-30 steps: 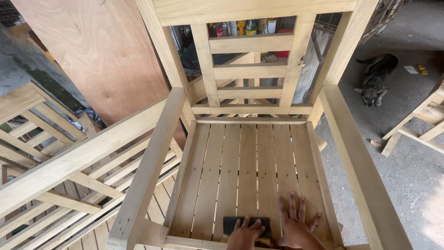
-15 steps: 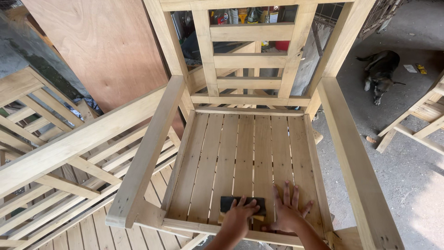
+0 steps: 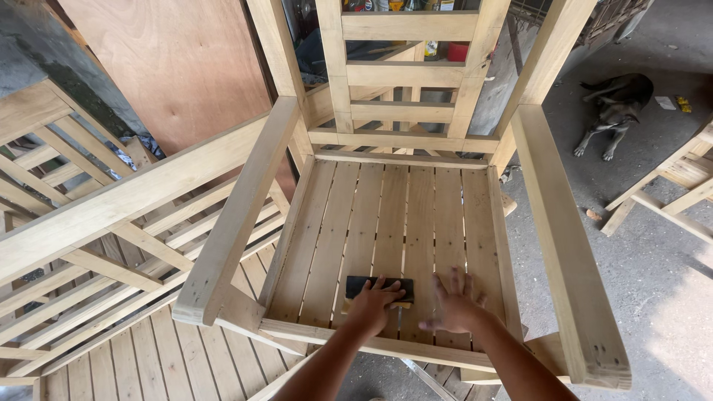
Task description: The person sands the slatted wooden seat of a chair using a sanding block, rubbing it back and forth across the planks while steadying the chair with the other hand, and works over different areas of the seat surface.
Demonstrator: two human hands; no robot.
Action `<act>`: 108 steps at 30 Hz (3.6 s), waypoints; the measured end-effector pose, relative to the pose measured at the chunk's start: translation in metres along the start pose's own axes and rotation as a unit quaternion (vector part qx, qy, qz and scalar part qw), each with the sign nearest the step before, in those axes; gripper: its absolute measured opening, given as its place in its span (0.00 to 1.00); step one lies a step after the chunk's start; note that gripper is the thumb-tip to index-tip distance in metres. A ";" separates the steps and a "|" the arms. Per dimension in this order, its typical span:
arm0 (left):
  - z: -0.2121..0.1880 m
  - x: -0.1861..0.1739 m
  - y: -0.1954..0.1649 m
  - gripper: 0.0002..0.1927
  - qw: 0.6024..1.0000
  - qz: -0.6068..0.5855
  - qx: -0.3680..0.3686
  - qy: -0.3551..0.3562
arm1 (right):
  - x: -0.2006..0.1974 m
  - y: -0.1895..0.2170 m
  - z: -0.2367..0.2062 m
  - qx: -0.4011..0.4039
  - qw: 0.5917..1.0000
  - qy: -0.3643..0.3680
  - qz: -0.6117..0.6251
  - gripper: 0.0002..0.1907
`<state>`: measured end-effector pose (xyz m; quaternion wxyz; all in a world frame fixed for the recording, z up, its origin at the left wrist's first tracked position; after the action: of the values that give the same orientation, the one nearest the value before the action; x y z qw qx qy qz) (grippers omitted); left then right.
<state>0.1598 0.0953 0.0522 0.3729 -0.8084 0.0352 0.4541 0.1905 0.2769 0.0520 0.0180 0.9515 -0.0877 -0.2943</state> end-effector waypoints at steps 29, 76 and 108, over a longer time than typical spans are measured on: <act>0.007 -0.051 0.007 0.18 0.999 0.028 -0.024 0.009 | -0.132 0.009 -0.034 -0.164 0.937 -0.296 0.088 0.43; -0.009 0.027 0.011 0.24 0.998 -0.026 -0.026 0.057 | -0.126 -0.070 0.007 -0.119 0.989 -0.047 0.077 0.47; -0.007 0.007 -0.013 0.26 0.998 -0.021 0.066 -0.011 | -0.126 -0.055 -0.024 -0.062 0.996 -0.048 0.031 0.46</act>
<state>0.1741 0.1024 0.0562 0.4357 -0.7773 0.0438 0.4517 0.1109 0.3528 0.1372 0.0815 0.9300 -0.1000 -0.3442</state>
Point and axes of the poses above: each hand's wrist, its own z-axis towards the middle knuckle, its own x-axis out of the palm, y = z × x, the point moved 2 cm from there along z, towards the middle knuckle, and after that the axes turned 12 degrees about y, right-handed, at the moved point
